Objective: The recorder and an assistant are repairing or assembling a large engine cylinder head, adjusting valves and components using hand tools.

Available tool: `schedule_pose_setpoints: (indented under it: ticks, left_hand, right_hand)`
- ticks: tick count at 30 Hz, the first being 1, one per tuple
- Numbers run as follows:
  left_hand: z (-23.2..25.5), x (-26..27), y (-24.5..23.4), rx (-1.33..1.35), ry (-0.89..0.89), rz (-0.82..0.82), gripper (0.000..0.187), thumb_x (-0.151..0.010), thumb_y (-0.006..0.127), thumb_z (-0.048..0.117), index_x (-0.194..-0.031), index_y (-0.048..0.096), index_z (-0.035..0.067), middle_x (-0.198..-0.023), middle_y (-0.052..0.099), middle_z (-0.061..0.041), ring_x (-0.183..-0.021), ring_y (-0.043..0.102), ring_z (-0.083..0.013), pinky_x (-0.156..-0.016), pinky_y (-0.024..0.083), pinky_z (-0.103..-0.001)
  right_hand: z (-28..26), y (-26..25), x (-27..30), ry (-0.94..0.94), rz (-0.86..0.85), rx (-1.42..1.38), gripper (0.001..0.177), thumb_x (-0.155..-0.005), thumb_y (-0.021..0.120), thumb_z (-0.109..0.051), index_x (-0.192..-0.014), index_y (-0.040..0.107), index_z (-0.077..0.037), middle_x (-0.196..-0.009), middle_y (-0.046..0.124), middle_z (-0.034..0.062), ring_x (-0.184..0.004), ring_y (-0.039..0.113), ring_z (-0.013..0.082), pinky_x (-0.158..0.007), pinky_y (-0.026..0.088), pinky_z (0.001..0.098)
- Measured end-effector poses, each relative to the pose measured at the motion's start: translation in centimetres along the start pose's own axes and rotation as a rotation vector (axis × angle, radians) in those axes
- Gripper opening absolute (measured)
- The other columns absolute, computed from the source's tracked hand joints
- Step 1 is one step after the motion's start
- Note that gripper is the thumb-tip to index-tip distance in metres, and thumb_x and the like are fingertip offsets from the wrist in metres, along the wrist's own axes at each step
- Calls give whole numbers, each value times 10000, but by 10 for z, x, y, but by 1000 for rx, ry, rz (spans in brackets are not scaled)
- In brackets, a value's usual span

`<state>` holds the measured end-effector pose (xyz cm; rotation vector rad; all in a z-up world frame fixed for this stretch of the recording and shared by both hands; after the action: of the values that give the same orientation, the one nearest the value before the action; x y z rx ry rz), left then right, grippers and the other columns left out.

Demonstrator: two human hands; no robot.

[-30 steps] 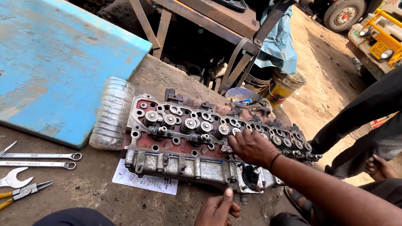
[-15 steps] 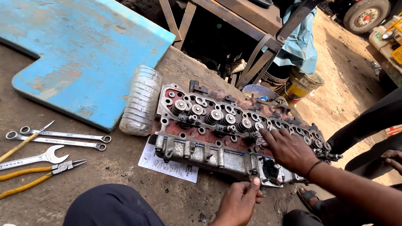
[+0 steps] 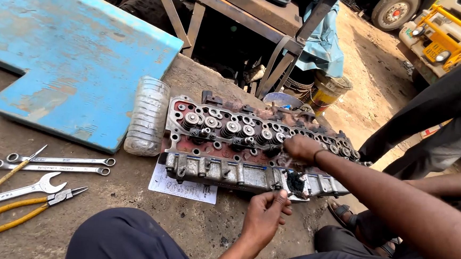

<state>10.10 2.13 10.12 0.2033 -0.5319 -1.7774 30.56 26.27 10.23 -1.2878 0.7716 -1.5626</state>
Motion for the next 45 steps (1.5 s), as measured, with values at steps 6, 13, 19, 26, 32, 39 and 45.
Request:
schedule_pose_setpoints:
  ticks: [6, 13, 19, 26, 32, 39, 45]
  left_hand:
    - [-19, 22, -23, 30, -299, 125, 397, -973, 543, 449, -991, 743, 106, -822, 745, -13, -654, 656, -107, -599, 550, -255]
    - [-29, -2, -9, -31, -243, 93, 441, -989, 572, 479, -925, 730, 72, -770, 710, -18, -635, 618, -74, -571, 517, -239]
    - [-40, 10, -2, -215, -313, -7, 467, -982, 617, 485, -868, 722, 44, -731, 702, -21, -554, 565, -71, -543, 485, -256]
    - [-33, 1, -6, -393, -223, -12, 486, -954, 622, 514, -894, 743, 47, -802, 773, -78, -717, 702, -97, -699, 558, -325]
    - [-42, 3, 2, -974, -38, -222, 631, -897, 739, 552, -1388, 616, 176, -1116, 783, -128, -992, 695, -154, -905, 475, -399]
    - [144, 49, -31, -690, 978, 456, 1096, -863, 713, 579, -1612, 66, 109, -1406, 458, -296, -936, 664, -314, -583, 582, -295]
    - [87, 13, -62, -434, 171, 452, 939, -803, 725, 476, -1548, 244, 168, -1099, 635, -108, -699, 666, -194, -570, 613, -356]
  right_hand:
    - [28, -89, 46, 110, 0, -1419, 484, -1118, 439, -355, -1258, 532, 99, -835, 677, 152, -562, 663, 218, -553, 580, 368]
    - [12, -139, 132, -98, 352, -89, 346, -1068, 395, -350, -1179, 522, -48, -830, 680, 142, -720, 678, 260, -579, 566, 393]
    - [-11, -45, 101, -378, 351, 675, 239, -1020, 427, -231, -1032, 555, -30, -857, 692, 115, -909, 689, 280, -697, 546, 404]
    - [28, -36, 41, 113, -26, 162, 457, -1030, 475, -405, -1054, 688, -1, -986, 672, 191, -901, 706, 312, -829, 575, 449]
    - [138, -100, 52, 169, -317, -1147, 436, -1066, 478, -343, -1140, 765, -24, -784, 747, 78, -633, 636, 170, -592, 485, 364]
    - [179, -133, 92, 233, 229, -318, 535, -1000, 605, -498, -1097, 770, 2, -899, 793, 196, -776, 753, 279, -778, 594, 440]
    - [108, -31, 91, -103, 147, 192, 477, -859, 688, -479, -1228, 721, -180, -1064, 725, 98, -1046, 641, 300, -872, 545, 438]
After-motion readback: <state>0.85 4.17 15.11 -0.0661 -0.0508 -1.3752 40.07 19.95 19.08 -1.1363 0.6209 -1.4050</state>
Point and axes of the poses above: each hand's wrist, its own x-axis away from the middle knuckle, its own y-axis out of the palm, z = x × y, the point moved 9 cm from there along -x, towards the middle knuckle
